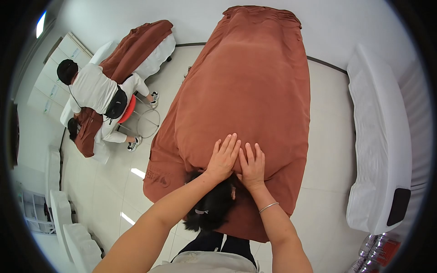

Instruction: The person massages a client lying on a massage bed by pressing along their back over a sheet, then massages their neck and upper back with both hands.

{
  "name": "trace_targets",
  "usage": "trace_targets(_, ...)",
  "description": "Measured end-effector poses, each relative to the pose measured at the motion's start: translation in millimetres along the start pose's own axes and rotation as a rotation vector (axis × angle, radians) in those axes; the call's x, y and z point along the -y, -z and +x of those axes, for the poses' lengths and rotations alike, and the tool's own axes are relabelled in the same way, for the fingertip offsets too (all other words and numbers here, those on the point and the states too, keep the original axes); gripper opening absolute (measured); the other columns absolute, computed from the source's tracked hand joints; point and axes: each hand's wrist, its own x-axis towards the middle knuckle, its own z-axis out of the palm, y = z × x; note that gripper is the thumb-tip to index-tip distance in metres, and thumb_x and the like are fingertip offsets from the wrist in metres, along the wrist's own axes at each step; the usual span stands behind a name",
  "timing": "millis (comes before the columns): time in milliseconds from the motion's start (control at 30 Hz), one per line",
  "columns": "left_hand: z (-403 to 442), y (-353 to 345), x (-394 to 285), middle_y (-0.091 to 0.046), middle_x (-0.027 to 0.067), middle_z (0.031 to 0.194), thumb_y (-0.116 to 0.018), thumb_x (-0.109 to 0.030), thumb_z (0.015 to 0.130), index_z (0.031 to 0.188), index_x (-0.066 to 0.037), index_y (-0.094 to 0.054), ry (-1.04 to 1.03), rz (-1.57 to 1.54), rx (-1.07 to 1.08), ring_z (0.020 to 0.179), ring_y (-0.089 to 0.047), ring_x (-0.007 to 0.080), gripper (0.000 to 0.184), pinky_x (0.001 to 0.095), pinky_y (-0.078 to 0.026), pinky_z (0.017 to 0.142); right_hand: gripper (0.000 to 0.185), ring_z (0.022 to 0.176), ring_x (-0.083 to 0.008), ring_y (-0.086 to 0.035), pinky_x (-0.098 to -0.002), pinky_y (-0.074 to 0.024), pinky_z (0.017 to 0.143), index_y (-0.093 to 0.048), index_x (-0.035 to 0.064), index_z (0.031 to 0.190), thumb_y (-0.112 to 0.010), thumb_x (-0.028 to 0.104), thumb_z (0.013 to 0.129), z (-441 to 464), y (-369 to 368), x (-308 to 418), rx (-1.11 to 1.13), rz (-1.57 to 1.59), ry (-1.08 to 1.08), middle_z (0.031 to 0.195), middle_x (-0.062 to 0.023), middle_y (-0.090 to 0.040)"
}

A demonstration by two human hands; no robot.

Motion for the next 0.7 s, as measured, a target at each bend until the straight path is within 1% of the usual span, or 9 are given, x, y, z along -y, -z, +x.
trace_targets(67, -4.7, 1.2, 6.7, -0.03, 0.022, 0.158, -0.073, -0.022, 0.074, 0.147, 0.001, -0.04, -0.023, -0.026, -0.002, 0.147, -0.029, 0.0347, 0.083, 0.0528, -0.028, 0.115, 0.071, 0.133, -0.047, -0.04, -0.0588, -0.0413, 0.1, -0.057, 0.0054, 0.134, -0.075, 0.03, 0.07, 2.8, -5.0, 6.3, -0.035, -0.001, 0.005, 0.146, -0.0163, -0.044)
trace_targets(167, -3.1, 14.7, 13.0, -0.029, 0.0225, 0.158, -0.075, -0.023, 0.072, 0.148, 0.001, -0.038, -0.024, -0.096, 0.082, 0.147, -0.029, 0.0343, 0.087, 0.0521, -0.028, 0.115, 0.079, 0.133, -0.0472, -0.04, -0.0588, -0.041, 0.101, -0.057, 0.006, 0.134, -0.081, 0.03, 0.063, 8.1, 0.1, 5.7, -0.065, 0.003, 0.014, 0.146, -0.0158, -0.044)
trace_targets(267, 11.1, 12.6, 6.8, -0.028, 0.023, 0.158, -0.076, -0.024, 0.071, 0.149, 0.0, -0.036, 0.0, -0.003, 0.052, 0.147, -0.028, 0.0348, 0.091, 0.053, -0.027, 0.115, 0.099, 0.136, -0.0472, -0.037, -0.0601, -0.0389, 0.104, -0.055, 0.0102, 0.136, -0.091, 0.029, 0.046, 20.0, 14.2, 0.0, 0.106, 0.019, -0.06, 0.148, -0.0156, -0.043)
trace_targets(300, 12.2, 12.6, 1.7, -0.028, 0.023, 0.158, -0.076, -0.024, 0.071, 0.149, 0.0, -0.036, -0.003, -0.002, 0.057, 0.147, -0.028, 0.0348, 0.091, 0.053, -0.027, 0.115, 0.099, 0.136, -0.0472, -0.037, -0.0601, -0.0389, 0.104, -0.055, 0.0102, 0.136, -0.091, 0.029, 0.046, 17.4, 18.0, -1.0, 0.106, 0.021, -0.066, 0.148, -0.0156, -0.043)
trace_targets(367, 18.5, 11.1, -6.8, -0.024, 0.022, 0.16, -0.062, -0.026, 0.086, 0.152, -0.004, -0.033, 0.008, 0.09, 0.139, 0.149, -0.025, 0.0342, 0.075, 0.0534, -0.026, 0.117, 0.101, 0.137, -0.0478, -0.036, -0.0603, -0.0387, 0.104, -0.053, 0.0108, 0.137, -0.091, 0.029, 0.046, 14.6, 21.5, -6.2, 0.14, 0.019, -0.11, 0.149, -0.0167, -0.042)
trace_targets(433, 11.4, 2.7, -7.7, -0.025, 0.0215, 0.16, -0.059, -0.026, 0.088, 0.152, -0.005, -0.034, 0.011, 0.089, 0.101, 0.149, -0.025, 0.0347, 0.072, 0.0546, -0.026, 0.116, 0.102, 0.137, -0.0485, -0.036, -0.0603, -0.0394, 0.103, -0.052, 0.0082, 0.138, -0.091, 0.029, 0.046, 5.0, 13.9, -3.5, 0.119, 0.016, -0.095, 0.15, -0.0174, -0.04)
trace_targets(500, 6.4, -1.4, -5.4, -0.027, 0.0214, 0.16, -0.056, -0.025, 0.09, 0.151, -0.004, -0.036, -0.01, 0.077, 0.066, 0.149, -0.025, 0.0343, 0.068, 0.0543, -0.026, 0.116, 0.097, 0.136, -0.0487, -0.038, -0.0606, -0.0394, 0.104, -0.051, 0.0053, 0.138, -0.088, 0.028, 0.051, 0.1, 2.1, 0.6, 0.048, -0.029, -0.062, 0.151, -0.0179, -0.04)
trace_targets(533, 2.1, 0.5, -0.1, -0.029, 0.0215, 0.159, -0.059, -0.023, 0.087, 0.149, -0.002, -0.039, -0.017, 0.022, 0.066, 0.148, -0.027, 0.0342, 0.069, 0.0533, -0.027, 0.116, 0.086, 0.135, -0.0488, -0.039, -0.0607, -0.0397, 0.103, -0.055, 0.0029, 0.133, -0.085, 0.023, 0.054, 0.6, -3.6, 4.1, -0.013, 0.004, -0.043, 0.149, -0.0168, -0.042)
trace_targets(700, -2.3, 10.3, 14.0, -0.031, 0.0217, 0.157, -0.069, -0.017, 0.077, 0.147, -0.001, -0.041, -0.026, -0.136, 0.062, 0.147, -0.029, 0.0342, 0.077, 0.0516, -0.027, 0.116, 0.068, 0.133, -0.0486, -0.041, -0.0603, -0.0413, 0.101, -0.064, 0.0034, 0.124, -0.078, 0.024, 0.061, 8.2, -6.4, 8.1, -0.068, 0.001, -0.019, 0.144, -0.0155, -0.049)
